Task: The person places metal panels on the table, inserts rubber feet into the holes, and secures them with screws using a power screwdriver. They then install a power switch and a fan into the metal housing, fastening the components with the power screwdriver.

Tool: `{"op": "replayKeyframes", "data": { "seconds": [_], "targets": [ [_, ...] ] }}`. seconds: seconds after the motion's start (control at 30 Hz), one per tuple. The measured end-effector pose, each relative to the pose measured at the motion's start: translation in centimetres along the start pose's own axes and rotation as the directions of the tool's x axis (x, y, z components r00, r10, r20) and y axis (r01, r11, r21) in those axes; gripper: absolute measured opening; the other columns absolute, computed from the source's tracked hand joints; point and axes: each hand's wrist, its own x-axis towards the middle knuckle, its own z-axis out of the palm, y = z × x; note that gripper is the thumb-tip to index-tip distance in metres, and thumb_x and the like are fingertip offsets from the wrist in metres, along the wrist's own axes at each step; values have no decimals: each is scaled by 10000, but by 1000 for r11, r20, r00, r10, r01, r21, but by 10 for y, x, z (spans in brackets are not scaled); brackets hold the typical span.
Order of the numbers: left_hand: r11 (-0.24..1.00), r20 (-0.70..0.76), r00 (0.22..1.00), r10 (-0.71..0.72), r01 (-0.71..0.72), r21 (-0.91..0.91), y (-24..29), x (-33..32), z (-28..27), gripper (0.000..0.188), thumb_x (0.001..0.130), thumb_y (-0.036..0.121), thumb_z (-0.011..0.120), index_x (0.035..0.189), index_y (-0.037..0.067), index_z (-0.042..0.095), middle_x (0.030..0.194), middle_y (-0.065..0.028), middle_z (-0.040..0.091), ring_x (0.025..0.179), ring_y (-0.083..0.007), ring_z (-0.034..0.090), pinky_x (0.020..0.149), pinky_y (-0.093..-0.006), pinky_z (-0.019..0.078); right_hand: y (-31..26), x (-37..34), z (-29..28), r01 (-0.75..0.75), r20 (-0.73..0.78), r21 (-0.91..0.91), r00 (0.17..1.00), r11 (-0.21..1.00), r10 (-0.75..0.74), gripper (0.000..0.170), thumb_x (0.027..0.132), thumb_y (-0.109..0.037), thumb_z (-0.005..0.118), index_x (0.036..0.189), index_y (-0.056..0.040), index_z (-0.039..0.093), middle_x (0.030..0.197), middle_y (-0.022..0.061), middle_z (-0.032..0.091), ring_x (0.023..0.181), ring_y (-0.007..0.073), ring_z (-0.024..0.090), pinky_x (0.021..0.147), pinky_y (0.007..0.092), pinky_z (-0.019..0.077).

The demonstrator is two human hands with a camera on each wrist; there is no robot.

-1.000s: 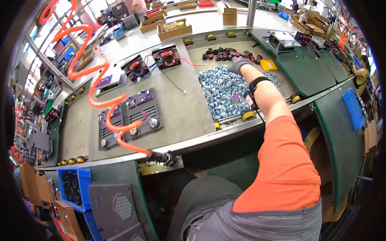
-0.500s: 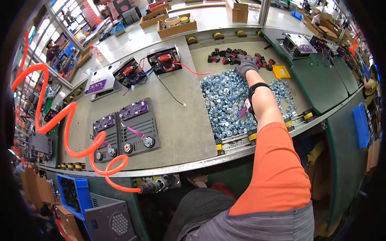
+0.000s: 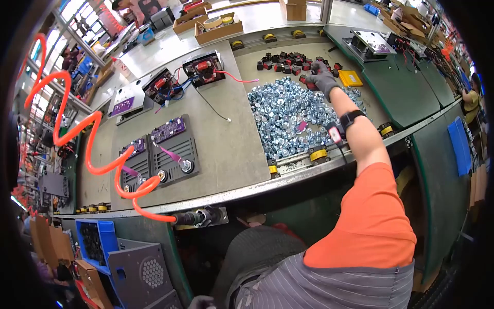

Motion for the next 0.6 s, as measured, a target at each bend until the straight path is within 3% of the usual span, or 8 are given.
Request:
{"op": "replayKeyframes", "data": {
  "seconds": [0.07, 0.13, 0.2, 0.3, 0.4, 0.53, 0.57, 0.6],
  "targets": [
    [993, 71, 997, 38, -29, -118, 7, 12, 0, 286, 798, 108, 651, 1062, 36, 567, 940, -31, 572, 881, -124, 513, 798, -251, 417, -38, -40, 11, -36, 212, 393, 976, 919, -53, 409, 723, -28, 684, 1024, -121, 423, 868, 64, 512, 757, 169, 578, 652, 291, 516],
    [984, 109, 992, 69, -49, -169, 20, 26, 4, 305, 797, 138, 659, 1069, 37, 565, 943, -31, 579, 895, -124, 521, 814, -250, 415, -80, -100, 27, 14, 427, 479, 870, 878, -247, 398, 744, 44, 645, 1042, -89, 419, 905, 57, 526, 807, 162, 577, 678, 301, 517],
    [990, 180, 976, 120, -103, -100, 1, 47, -2, 400, 867, 297, 581, 1125, -8, 555, 936, -122, 620, 758, -215, 594, 661, -335, 486, -123, -176, 49, -48, 671, 574, 600, 818, -436, 351, 771, 7, 650, 1016, -87, 417, 912, 57, 524, 838, 146, 561, 693, 280, 494],
    [920, 218, 973, 80, 12, -391, 55, 48, 19, 351, 920, 220, 454, 1219, 38, 483, 1047, -56, 585, 965, -121, 558, 774, -253, 452, -143, -267, 92, 121, 715, 656, 219, 745, -665, 282, 782, -47, 660, 976, -91, 459, 936, 56, 516, 886, 170, 554, 709, 327, 483],
    [699, 292, 946, 144, 111, -707, 61, 59, 24, 605, 907, 450, 484, 1336, 45, 351, 1263, -131, 471, 1101, -225, 507, 887, -366, 451, -165, -336, 137, 412, 722, 666, -145, 623, -676, 240, 763, -123, 663, 957, -107, 523, 933, 81, 522, 858, 263, 564, 714, 377, 475],
    [224, 111, 852, 512, -8, -975, 59, 49, 10, 542, 959, 469, 309, 1255, 32, 429, 1150, -96, 548, 1056, -212, 542, 925, -375, 434, -179, -394, 190, 539, 569, 738, -172, 407, -804, 337, 777, -252, 644, 1081, -142, 551, 890, 81, 542, 823, 289, 564, 668, 387, 467],
    [229, 98, 857, 506, -24, -973, 57, 42, 6, 542, 959, 469, 309, 1255, 32, 429, 1150, -96, 548, 1056, -212, 542, 925, -375, 434, -189, -401, 196, 523, 556, 746, -150, 412, -817, 358, 772, -258, 650, 1095, -143, 549, 875, 80, 548, 819, 288, 568, 674, 385, 465],
    [379, -48, 856, 514, -276, -883, 57, 34, 5, 522, 957, 460, 312, 1236, 38, 441, 1149, -98, 548, 1058, -213, 542, 919, -377, 440, -199, -406, 201, 508, 548, 751, -124, 421, -827, 379, 767, -263, 656, 1109, -144, 547, 860, 79, 553, 814, 288, 572, 681, 383, 464]
  ]
}}
